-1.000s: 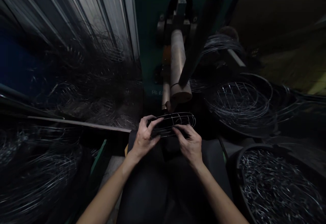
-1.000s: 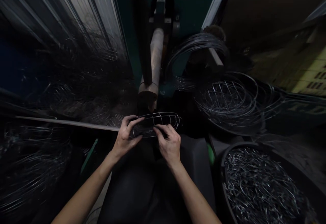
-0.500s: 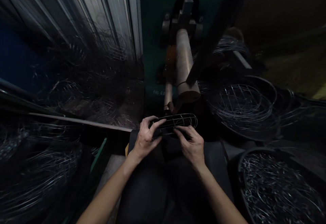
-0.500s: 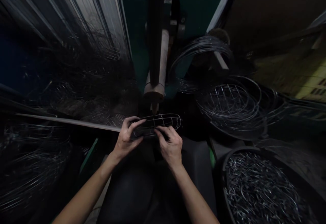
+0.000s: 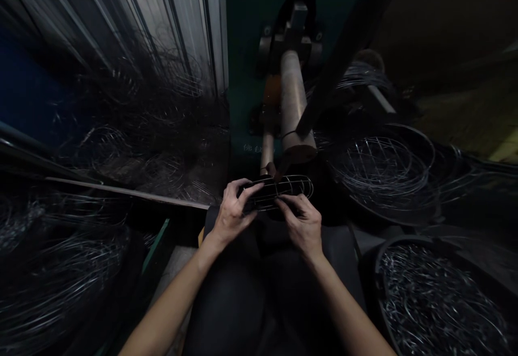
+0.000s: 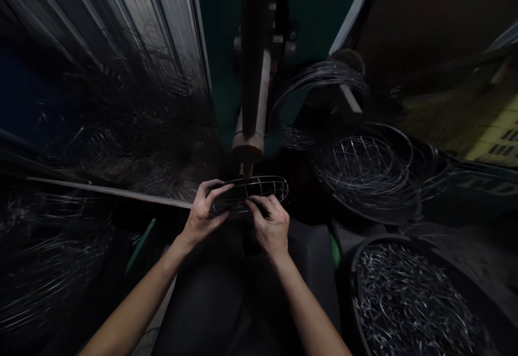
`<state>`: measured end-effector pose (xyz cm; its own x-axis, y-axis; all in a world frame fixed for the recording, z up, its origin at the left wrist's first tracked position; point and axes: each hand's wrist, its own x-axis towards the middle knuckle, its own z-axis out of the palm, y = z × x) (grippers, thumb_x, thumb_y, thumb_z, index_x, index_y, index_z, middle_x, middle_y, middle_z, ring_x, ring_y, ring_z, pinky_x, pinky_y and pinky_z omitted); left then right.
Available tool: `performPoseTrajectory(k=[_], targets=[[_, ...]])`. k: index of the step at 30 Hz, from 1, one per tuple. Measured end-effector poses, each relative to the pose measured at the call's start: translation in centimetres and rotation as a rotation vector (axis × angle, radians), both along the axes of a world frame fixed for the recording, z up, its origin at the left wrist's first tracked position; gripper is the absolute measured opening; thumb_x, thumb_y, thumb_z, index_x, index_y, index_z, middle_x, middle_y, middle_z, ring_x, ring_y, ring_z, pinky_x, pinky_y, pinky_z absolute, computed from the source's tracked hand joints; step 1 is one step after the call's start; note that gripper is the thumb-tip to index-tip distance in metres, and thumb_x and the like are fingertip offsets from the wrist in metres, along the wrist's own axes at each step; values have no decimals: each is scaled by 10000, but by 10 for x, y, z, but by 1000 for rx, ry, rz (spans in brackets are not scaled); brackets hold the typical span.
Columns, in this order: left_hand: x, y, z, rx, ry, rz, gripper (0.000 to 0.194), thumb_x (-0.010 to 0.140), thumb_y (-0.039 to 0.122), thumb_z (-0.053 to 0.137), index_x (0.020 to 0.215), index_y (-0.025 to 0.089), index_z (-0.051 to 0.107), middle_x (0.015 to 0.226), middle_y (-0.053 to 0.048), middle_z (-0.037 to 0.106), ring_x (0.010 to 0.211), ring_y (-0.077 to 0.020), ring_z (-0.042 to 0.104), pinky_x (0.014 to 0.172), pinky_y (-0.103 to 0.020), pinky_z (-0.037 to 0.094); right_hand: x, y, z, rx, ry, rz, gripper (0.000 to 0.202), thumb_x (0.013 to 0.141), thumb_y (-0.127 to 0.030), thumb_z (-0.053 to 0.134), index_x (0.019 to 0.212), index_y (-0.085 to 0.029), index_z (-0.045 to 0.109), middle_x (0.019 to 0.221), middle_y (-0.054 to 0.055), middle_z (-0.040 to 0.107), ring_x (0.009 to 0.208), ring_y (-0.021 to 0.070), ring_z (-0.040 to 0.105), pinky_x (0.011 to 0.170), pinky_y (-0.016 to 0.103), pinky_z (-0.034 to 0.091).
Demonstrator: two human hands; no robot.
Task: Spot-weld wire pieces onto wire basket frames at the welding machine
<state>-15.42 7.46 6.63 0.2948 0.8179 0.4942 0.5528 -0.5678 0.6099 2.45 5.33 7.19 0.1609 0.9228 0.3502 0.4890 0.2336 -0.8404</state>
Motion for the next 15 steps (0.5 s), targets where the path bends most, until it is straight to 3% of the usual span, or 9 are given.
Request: performPoseTrajectory(k=[15], targets=[[5, 14, -7, -7, 38, -8, 660, 706, 87, 625, 1309, 283, 440, 1234, -85, 419, 1169, -259, 448, 985, -447, 423, 7, 9, -6, 20, -17, -14, 137, 830, -320, 603, 846, -216, 691, 793, 14, 637, 743, 135, 595, 698, 270, 467]])
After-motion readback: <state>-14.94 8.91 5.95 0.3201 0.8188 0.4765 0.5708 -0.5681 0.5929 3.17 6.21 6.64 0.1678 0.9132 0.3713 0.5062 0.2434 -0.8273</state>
